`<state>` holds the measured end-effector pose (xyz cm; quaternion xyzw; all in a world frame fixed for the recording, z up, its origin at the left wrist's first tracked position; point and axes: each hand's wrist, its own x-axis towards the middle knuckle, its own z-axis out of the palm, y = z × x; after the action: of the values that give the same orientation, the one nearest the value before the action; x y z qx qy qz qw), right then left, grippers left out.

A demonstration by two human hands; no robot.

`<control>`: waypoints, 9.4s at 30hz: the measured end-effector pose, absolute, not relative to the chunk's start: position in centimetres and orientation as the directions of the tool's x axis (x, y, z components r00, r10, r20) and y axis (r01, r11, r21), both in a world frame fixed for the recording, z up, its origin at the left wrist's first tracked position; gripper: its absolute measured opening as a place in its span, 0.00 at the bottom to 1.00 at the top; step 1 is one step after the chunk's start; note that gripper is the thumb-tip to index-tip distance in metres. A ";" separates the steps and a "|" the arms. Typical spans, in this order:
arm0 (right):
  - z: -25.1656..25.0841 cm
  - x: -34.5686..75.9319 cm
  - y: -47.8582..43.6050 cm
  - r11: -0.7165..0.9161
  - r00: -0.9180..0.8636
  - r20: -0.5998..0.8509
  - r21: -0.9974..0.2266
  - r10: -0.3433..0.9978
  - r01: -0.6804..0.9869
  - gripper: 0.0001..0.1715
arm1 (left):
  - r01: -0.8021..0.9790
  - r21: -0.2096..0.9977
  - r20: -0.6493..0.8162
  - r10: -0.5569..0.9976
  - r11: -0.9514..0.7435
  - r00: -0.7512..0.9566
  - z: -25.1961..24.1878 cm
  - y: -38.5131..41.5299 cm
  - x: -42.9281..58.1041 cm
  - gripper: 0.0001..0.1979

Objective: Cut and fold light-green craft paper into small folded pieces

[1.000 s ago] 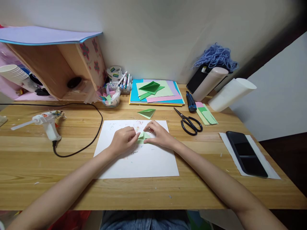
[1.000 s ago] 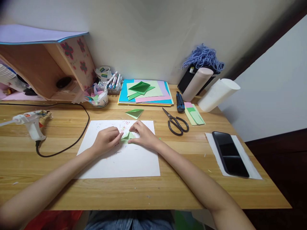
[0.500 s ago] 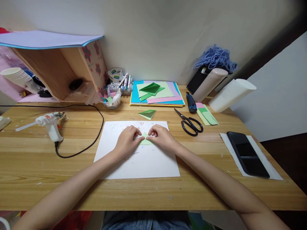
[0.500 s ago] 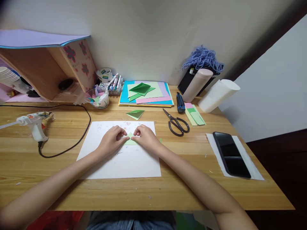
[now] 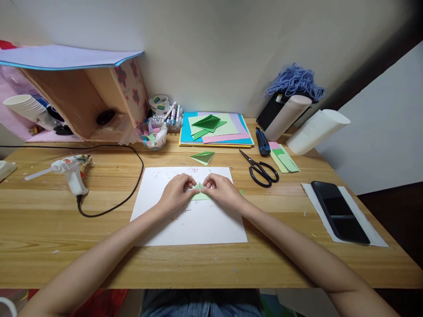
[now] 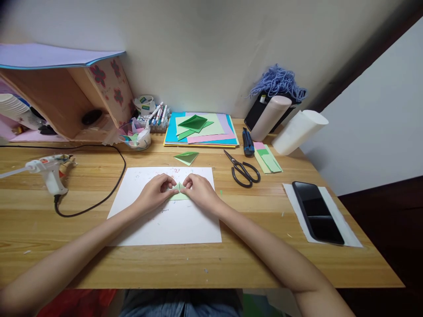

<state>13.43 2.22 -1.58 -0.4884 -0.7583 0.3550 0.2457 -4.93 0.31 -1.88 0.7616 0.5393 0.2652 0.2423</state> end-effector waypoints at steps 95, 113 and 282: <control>-1.8 15.3 3.9 0.927 -0.875 0.312 -0.181 0.371 0.328 0.12 | 0.775 0.529 0.171 0.938 -0.344 0.300 -1.3 -0.1 -4.9 0.13; -2.2 13.8 2.3 0.683 -0.579 0.405 -0.604 0.707 0.412 0.07 | 0.670 0.403 0.374 0.781 -0.623 0.501 -1.4 0.2 -5.5 0.12; -1.9 13.3 2.3 0.236 -0.532 0.092 -0.949 0.842 0.210 0.10 | 0.336 0.937 0.036 0.984 -0.093 0.173 -1.4 -0.8 -3.9 0.14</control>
<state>13.31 2.26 -1.88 -0.3653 -0.7195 0.4985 0.3168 -3.93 -0.82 -1.42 0.6351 0.5199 0.3785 0.4278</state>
